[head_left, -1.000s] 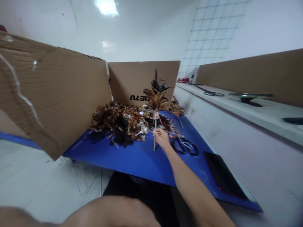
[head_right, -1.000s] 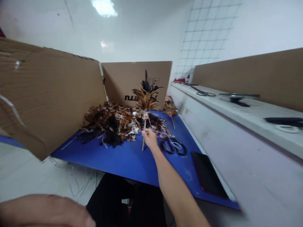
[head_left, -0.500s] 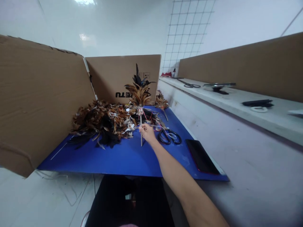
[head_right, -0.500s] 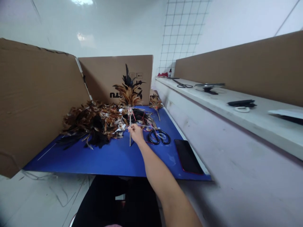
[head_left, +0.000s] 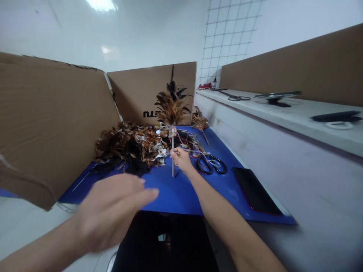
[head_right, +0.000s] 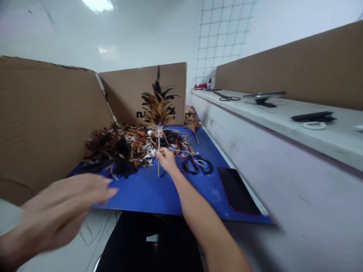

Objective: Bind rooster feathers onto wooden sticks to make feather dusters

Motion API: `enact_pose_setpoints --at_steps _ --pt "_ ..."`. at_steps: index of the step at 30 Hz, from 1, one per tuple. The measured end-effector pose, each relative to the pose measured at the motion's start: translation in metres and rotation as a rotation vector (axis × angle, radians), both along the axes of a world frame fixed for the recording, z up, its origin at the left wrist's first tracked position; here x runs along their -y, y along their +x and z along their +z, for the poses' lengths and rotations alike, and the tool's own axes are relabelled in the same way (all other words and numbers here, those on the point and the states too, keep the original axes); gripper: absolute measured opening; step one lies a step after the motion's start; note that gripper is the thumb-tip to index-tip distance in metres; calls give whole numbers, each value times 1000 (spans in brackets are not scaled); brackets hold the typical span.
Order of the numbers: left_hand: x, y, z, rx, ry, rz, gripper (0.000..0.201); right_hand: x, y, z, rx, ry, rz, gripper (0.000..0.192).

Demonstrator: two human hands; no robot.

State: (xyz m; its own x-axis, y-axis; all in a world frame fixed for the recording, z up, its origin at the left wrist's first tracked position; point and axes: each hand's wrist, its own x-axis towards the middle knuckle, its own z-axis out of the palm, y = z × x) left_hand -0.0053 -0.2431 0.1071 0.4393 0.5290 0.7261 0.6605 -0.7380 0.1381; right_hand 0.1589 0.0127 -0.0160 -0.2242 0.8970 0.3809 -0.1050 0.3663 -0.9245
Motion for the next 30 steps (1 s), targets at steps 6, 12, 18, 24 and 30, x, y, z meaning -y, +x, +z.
enact_pose_setpoints --at_steps 6,12,18,24,30 --pt "-128 4 -15 403 -567 123 28 14 -3 11 -70 -48 135 25" --pt "-201 7 -45 1128 -850 111 24 22 -6 13 -80 -104 201 28" --pt "-236 18 -44 1379 -865 -89 31 30 -11 10 -35 -145 263 28" --pt "-242 25 -49 1419 -1016 -364 32 35 -17 6 24 -172 293 30" --pt "-239 26 -51 1439 -1096 -515 31 38 -20 3 106 -197 316 34"
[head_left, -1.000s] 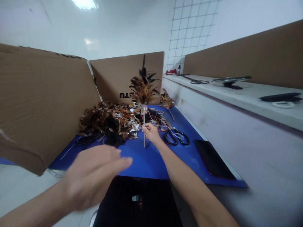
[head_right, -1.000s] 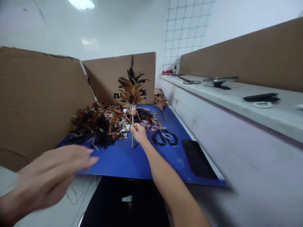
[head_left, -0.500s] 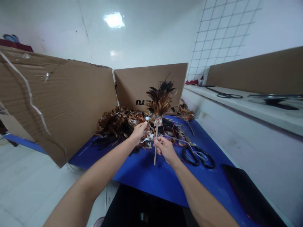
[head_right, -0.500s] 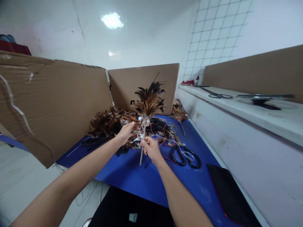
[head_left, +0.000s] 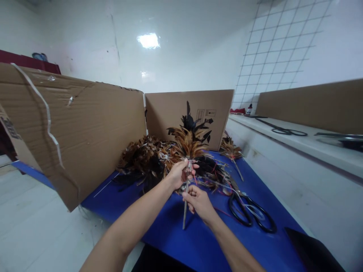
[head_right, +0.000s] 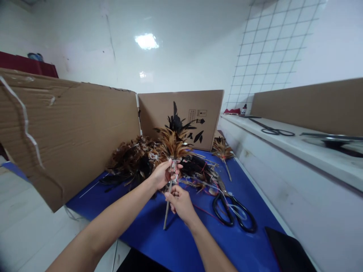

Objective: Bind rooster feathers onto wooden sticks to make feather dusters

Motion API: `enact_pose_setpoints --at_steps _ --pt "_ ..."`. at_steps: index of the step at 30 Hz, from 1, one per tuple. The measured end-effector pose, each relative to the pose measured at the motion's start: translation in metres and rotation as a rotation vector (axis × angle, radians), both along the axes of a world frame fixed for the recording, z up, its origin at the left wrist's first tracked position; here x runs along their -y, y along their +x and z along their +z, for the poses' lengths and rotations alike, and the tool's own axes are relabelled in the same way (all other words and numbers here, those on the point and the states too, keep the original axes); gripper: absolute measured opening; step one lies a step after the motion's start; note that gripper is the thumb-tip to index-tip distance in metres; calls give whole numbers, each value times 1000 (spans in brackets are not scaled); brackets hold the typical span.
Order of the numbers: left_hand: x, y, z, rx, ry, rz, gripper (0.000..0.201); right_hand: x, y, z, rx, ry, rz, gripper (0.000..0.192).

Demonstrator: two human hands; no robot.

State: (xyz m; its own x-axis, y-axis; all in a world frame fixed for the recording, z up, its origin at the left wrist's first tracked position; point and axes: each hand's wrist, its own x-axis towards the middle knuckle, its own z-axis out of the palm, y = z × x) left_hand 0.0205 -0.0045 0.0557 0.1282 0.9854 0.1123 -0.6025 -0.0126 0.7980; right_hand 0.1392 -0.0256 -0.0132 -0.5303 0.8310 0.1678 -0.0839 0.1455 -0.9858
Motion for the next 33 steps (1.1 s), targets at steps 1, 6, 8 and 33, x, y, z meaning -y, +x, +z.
enact_pose_setpoints --at_steps 1,6,8,33 --pt "0 0 -2 15 11 -9 31 0 0 0 23 9 11 35" --pt "-3 -2 -15 90 34 -3 34 -3 4 1 140 27 133 37" --pt "-5 -5 -21 106 27 -7 35 -7 5 0 129 5 119 38" --pt "7 -14 -37 -111 -108 -121 30 -30 10 -18 238 3 -119 44"
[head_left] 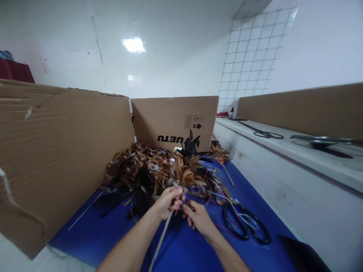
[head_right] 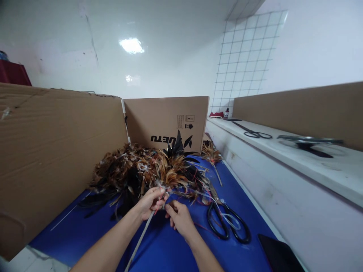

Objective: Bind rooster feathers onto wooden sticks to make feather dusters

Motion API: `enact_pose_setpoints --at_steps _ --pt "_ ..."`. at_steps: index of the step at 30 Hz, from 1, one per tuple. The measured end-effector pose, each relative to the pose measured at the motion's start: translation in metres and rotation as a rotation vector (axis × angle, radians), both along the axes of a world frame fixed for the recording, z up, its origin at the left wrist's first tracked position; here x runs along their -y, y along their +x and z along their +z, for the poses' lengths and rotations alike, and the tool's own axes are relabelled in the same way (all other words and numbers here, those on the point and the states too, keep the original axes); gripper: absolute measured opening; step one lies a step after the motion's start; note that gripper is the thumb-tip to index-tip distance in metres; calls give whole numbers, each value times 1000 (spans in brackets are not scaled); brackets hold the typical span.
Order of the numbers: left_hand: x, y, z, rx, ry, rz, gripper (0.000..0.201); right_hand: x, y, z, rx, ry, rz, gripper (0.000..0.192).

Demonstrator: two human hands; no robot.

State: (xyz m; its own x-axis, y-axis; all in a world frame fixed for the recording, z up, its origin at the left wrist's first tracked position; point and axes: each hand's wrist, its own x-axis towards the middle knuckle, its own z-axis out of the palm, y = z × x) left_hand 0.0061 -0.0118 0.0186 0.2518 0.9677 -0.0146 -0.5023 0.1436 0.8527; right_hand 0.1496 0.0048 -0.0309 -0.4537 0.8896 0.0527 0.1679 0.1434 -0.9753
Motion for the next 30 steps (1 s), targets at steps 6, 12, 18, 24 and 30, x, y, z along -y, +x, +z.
enact_pose_setpoints --at_steps 6,12,18,24,30 --pt "-3 0 -7 7 -19 14 30 1 -1 -3 6 -7 13 37" --pt "-4 0 -9 25 -37 35 31 0 0 -5 9 9 8 29" --pt "-4 -3 -5 32 -25 64 31 -1 0 -8 17 -6 5 20" --pt "-2 -8 1 49 9 114 28 -1 -2 -13 32 23 1 14" --pt "-3 -17 7 97 44 181 27 2 -1 -10 61 27 13 11"
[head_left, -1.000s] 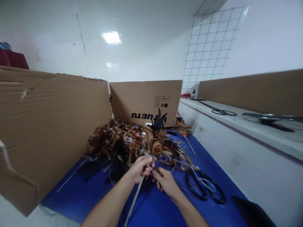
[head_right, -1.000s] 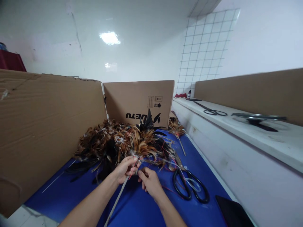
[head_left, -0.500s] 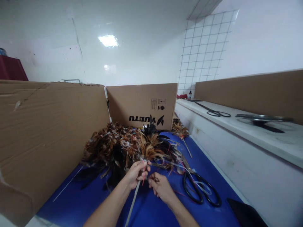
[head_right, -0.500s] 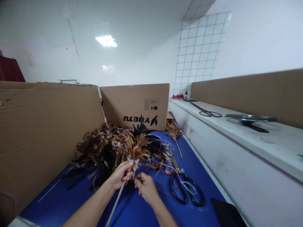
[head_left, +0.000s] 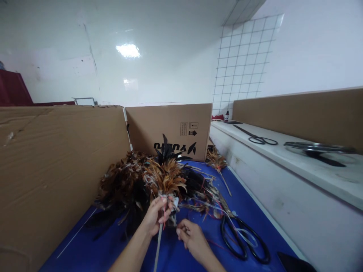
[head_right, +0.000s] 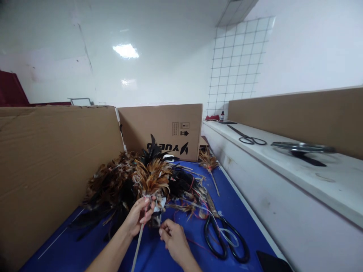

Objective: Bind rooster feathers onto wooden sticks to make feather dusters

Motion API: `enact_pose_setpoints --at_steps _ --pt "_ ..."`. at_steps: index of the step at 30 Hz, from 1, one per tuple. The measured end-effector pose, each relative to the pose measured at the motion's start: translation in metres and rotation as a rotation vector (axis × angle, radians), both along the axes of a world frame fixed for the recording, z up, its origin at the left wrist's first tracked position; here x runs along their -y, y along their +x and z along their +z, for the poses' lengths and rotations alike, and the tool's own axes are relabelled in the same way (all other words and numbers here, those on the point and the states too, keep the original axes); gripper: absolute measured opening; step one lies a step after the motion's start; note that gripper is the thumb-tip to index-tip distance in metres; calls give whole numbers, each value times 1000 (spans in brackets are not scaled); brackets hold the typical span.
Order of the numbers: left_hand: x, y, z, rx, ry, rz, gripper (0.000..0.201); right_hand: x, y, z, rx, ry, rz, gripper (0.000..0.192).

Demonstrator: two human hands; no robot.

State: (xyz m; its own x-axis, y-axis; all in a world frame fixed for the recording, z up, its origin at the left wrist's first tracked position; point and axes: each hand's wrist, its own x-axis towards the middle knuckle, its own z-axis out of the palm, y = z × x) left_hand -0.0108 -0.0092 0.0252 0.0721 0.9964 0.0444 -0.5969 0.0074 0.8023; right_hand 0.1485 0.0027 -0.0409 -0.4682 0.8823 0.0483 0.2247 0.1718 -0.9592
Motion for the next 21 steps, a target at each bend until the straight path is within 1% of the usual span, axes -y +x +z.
enact_pose_setpoints --at_steps 7,11,17,21 --pt "-4 -5 -1 101 21 81 24 2 0 -2 37 -3 28 12" --pt "-3 -5 1 77 22 126 24 1 1 -3 65 9 47 12" --pt "-4 -7 -3 51 19 127 24 3 3 -2 80 30 53 14" --pt "-4 -10 -2 36 49 144 22 3 2 -4 54 18 59 16"
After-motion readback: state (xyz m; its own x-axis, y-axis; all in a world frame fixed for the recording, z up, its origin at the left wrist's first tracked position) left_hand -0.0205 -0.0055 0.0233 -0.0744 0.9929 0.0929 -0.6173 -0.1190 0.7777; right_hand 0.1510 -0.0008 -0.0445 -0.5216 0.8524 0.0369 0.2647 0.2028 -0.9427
